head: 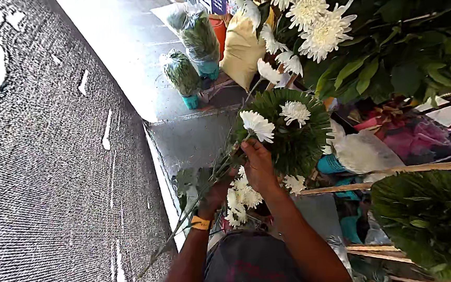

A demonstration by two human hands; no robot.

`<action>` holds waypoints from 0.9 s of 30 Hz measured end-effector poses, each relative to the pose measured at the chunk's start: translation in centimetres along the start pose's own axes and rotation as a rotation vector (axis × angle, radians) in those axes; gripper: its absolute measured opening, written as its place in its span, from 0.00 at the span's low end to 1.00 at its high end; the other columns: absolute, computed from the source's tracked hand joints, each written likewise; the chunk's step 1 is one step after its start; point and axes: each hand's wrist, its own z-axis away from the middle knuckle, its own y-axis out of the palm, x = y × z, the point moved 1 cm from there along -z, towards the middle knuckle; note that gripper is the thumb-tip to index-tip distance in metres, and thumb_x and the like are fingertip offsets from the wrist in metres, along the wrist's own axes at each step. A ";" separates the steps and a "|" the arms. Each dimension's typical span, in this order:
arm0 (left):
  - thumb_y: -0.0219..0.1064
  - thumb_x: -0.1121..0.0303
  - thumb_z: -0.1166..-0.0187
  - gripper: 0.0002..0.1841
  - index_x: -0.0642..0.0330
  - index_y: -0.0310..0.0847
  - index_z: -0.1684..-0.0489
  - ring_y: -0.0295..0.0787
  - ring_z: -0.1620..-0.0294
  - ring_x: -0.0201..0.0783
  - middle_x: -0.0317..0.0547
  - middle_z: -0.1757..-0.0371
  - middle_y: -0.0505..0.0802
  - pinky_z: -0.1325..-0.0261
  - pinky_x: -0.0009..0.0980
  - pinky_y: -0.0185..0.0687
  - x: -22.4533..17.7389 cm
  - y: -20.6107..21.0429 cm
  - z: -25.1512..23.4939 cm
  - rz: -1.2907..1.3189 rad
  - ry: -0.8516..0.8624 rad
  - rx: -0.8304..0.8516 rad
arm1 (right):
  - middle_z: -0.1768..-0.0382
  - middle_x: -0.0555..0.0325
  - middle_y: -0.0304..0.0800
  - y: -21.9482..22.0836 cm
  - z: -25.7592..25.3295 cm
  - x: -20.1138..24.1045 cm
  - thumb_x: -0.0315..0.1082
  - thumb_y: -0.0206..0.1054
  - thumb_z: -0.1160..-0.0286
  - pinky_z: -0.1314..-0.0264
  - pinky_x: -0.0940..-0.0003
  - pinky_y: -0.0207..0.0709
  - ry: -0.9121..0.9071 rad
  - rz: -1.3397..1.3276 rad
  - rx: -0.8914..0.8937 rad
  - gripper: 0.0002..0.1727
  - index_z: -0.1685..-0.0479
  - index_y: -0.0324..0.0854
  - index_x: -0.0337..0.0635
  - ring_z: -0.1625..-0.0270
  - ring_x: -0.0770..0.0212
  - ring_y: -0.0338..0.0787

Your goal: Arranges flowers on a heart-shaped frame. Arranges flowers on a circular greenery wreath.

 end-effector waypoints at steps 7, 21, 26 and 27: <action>0.65 0.37 0.22 0.36 0.65 0.79 0.37 0.83 0.66 0.21 0.28 0.66 0.87 0.56 0.23 0.84 0.4 1.3 -0.1 0.091 0.061 0.054 | 0.64 0.51 0.90 -0.8 -0.7 0.8 0.29 0.64 0.17 0.54 0.59 0.90 0.039 0.099 0.020 0.06 0.52 0.79 0.35 0.63 0.59 0.92; 0.71 0.44 0.24 0.25 0.58 0.89 0.46 0.76 0.75 0.26 0.35 0.65 0.85 0.73 0.24 0.77 0.2 -2.0 0.9 -0.190 0.174 0.068 | 0.54 0.51 0.92 -4.1 -1.3 0.8 0.39 0.66 0.17 0.45 0.56 0.86 0.022 0.386 -0.026 0.14 0.50 0.84 0.35 0.52 0.58 0.91; 0.56 0.59 0.15 0.16 0.61 0.83 0.64 0.76 0.83 0.30 0.38 0.75 0.83 0.79 0.31 0.78 2.2 -1.9 1.7 -0.378 0.060 0.028 | 0.61 0.54 0.86 -4.0 0.1 -2.4 0.38 0.56 0.09 0.52 0.68 0.84 0.119 0.197 -0.204 0.16 0.48 0.80 0.30 0.60 0.66 0.86; 0.55 0.59 0.15 0.16 0.61 0.83 0.64 0.75 0.83 0.28 0.36 0.77 0.82 0.80 0.30 0.77 2.7 -3.0 2.5 -0.374 0.048 0.023 | 0.61 0.55 0.85 -6.0 -0.7 -1.6 0.38 0.54 0.08 0.52 0.67 0.84 0.052 0.145 -0.328 0.15 0.48 0.79 0.32 0.61 0.66 0.86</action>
